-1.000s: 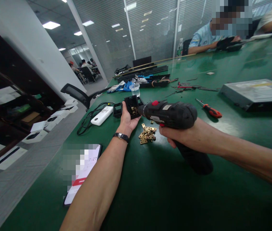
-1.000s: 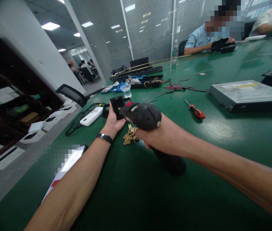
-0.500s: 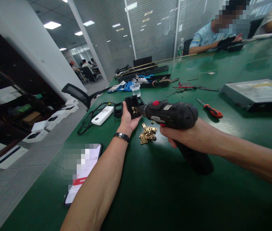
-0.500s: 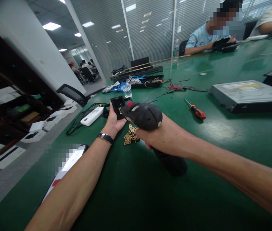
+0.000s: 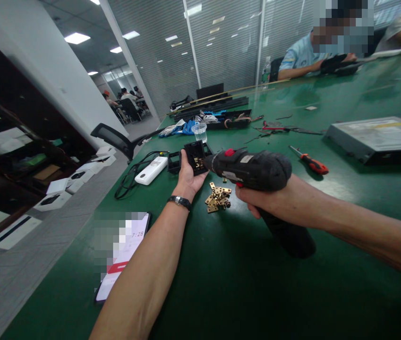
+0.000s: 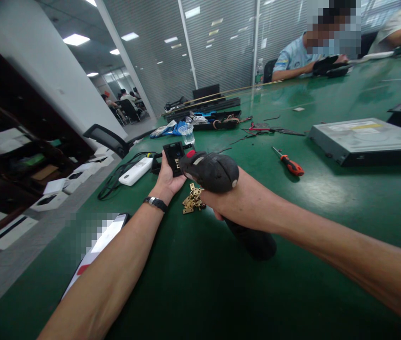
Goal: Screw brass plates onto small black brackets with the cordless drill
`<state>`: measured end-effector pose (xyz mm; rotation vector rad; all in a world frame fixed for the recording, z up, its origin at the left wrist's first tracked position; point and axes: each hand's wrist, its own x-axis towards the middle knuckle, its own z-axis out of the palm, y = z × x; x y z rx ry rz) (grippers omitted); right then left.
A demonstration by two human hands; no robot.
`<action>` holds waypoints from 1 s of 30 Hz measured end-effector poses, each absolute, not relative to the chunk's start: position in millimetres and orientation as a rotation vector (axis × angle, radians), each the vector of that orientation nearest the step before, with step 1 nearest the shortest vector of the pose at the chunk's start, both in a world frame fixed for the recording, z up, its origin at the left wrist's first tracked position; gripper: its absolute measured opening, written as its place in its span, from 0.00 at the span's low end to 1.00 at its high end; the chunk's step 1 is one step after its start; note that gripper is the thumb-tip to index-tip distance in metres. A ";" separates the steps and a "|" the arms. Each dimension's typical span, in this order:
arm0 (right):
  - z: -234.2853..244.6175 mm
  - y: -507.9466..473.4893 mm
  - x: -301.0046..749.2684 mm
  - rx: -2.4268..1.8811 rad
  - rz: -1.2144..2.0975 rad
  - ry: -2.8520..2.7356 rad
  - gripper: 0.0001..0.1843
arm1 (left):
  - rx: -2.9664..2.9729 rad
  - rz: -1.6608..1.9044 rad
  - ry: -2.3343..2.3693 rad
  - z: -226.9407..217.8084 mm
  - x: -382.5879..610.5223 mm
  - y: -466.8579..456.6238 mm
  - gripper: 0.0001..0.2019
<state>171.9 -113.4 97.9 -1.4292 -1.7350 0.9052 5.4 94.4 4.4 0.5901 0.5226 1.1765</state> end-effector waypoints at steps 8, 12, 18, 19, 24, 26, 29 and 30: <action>100.2 -113.5 171.4 -1.426 0.905 -1.754 0.13 | 0.558 1.179 0.538 6.2 5.9 92.7 0.28; 99.0 -112.9 172.4 -1.408 0.904 -1.759 0.14 | 0.567 1.174 0.527 5.9 5.6 92.8 0.28; 97.0 -112.5 173.2 -1.434 0.889 -1.759 0.14 | 0.578 1.176 0.532 3.6 4.9 95.1 0.28; 97.1 -112.6 173.2 -1.442 0.892 -1.760 0.15 | 0.581 1.180 0.529 3.3 5.0 95.4 0.28; 97.3 -113.2 172.8 -1.427 0.845 -1.776 0.14 | 0.592 1.171 0.519 2.3 5.0 96.2 0.28; 97.4 -113.5 172.5 -1.428 0.849 -1.763 0.13 | 0.592 1.162 0.517 2.2 4.7 96.2 0.28; 98.2 -114.2 172.3 -1.455 0.885 -1.752 0.13 | 0.579 1.159 0.522 2.4 4.4 96.2 0.28; 98.5 -114.4 172.3 -1.461 0.881 -1.755 0.13 | 0.572 1.161 0.521 2.6 4.4 96.2 0.28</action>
